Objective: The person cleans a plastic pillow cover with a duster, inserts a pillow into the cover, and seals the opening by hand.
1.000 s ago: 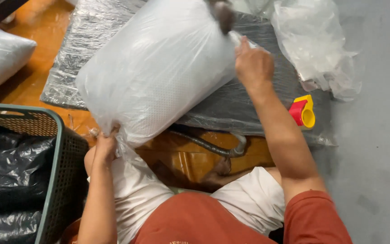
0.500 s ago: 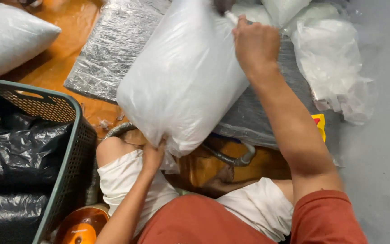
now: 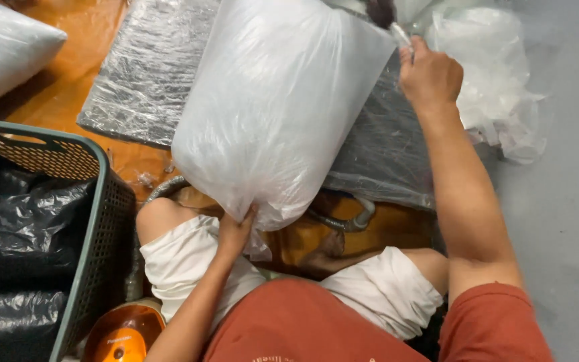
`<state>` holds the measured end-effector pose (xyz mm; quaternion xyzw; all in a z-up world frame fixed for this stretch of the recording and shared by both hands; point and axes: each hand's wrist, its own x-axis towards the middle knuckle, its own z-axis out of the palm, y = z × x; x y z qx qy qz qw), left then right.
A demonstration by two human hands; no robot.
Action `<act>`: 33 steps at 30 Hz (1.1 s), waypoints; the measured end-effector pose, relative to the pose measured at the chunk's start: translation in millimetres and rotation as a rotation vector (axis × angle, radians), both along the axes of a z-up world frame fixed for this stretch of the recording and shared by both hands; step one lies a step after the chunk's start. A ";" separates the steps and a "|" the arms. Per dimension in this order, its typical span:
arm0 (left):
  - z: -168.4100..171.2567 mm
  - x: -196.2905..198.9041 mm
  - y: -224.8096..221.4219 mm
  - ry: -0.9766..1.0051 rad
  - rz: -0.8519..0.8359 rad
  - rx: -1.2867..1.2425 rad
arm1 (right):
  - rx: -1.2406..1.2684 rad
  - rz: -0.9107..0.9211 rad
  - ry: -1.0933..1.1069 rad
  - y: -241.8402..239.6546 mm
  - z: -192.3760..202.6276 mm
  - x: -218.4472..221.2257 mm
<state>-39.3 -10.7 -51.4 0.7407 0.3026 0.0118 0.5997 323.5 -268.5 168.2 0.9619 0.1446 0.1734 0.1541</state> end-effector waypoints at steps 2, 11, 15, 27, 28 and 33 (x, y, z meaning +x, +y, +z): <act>3.6 6.5 -0.9 -0.056 0.004 -0.016 | 0.325 0.321 0.189 1.0 -4.8 -55.3; -0.2 4.8 -2.0 -0.091 0.037 0.026 | 0.921 0.325 0.323 -75.2 -112.1 -201.8; 22.4 5.9 -5.9 -0.091 0.017 0.034 | 1.015 0.197 0.292 -79.0 -185.4 -253.3; 60.7 10.3 -18.0 0.070 0.118 -0.050 | 1.239 -0.151 0.292 -20.2 -184.0 -212.3; 63.2 9.5 -18.8 0.076 0.118 -0.042 | 1.160 0.112 0.319 -14.2 -176.2 -223.3; 40.2 4.8 -14.7 0.018 0.114 -0.006 | 0.860 0.443 0.169 -28.6 -139.1 -198.4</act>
